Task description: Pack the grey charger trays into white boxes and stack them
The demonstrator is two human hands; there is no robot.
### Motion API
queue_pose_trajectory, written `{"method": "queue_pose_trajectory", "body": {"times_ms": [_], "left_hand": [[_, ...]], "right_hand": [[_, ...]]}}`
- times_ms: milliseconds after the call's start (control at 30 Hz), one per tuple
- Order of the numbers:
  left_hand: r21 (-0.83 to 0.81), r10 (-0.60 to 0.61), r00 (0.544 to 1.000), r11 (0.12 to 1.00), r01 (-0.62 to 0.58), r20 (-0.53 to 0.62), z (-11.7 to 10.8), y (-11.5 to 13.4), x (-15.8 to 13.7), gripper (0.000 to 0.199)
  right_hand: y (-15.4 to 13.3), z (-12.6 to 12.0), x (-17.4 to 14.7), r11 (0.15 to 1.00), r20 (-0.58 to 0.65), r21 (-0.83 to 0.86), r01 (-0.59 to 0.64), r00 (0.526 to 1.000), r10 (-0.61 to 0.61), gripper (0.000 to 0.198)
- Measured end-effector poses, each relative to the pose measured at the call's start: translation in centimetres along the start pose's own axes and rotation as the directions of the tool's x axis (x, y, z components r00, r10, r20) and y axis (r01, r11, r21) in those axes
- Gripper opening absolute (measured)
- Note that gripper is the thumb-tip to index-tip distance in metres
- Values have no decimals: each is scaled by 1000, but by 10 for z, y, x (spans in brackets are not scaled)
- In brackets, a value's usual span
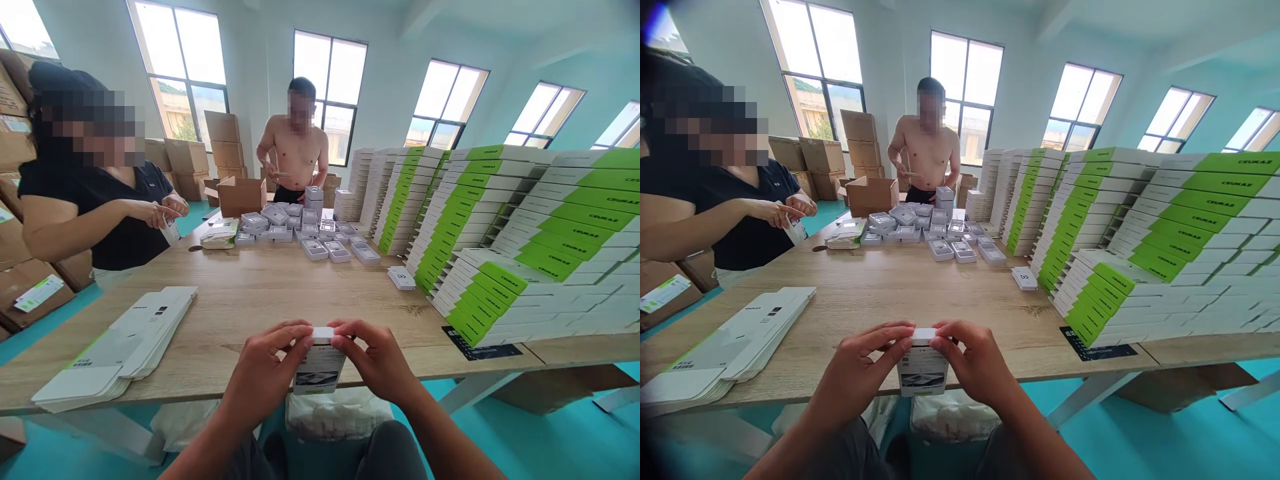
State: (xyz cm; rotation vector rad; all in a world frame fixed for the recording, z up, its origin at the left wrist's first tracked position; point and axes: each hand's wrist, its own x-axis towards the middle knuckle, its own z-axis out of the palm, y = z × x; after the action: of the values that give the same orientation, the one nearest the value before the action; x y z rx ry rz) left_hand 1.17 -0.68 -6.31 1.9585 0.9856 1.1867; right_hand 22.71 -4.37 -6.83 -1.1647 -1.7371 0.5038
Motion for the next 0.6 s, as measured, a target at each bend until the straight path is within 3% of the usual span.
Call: {"method": "queue_pose_trajectory", "body": {"times_ms": [133,300,467,600], "left_hand": [[33,72,996,997,-74,48,-6,-3,0,18],[37,143,989,989,-145,46,-8,-11,-2,21],[70,217,976,974,-217,14,-6,-14,-3,21],[95,337,941,937,-337,20,-7,-20,-4,24]], "right_hand": [[11,-7,-2,987,50,-18,158,986,-157,11],[22,-13,-3,933,77,-66,355,934,-350,34],[23,-11,-3,916,39,-109,386,922,-384,35],[23,-11,-5,914,58,-127,386,922,-382,32]]}}
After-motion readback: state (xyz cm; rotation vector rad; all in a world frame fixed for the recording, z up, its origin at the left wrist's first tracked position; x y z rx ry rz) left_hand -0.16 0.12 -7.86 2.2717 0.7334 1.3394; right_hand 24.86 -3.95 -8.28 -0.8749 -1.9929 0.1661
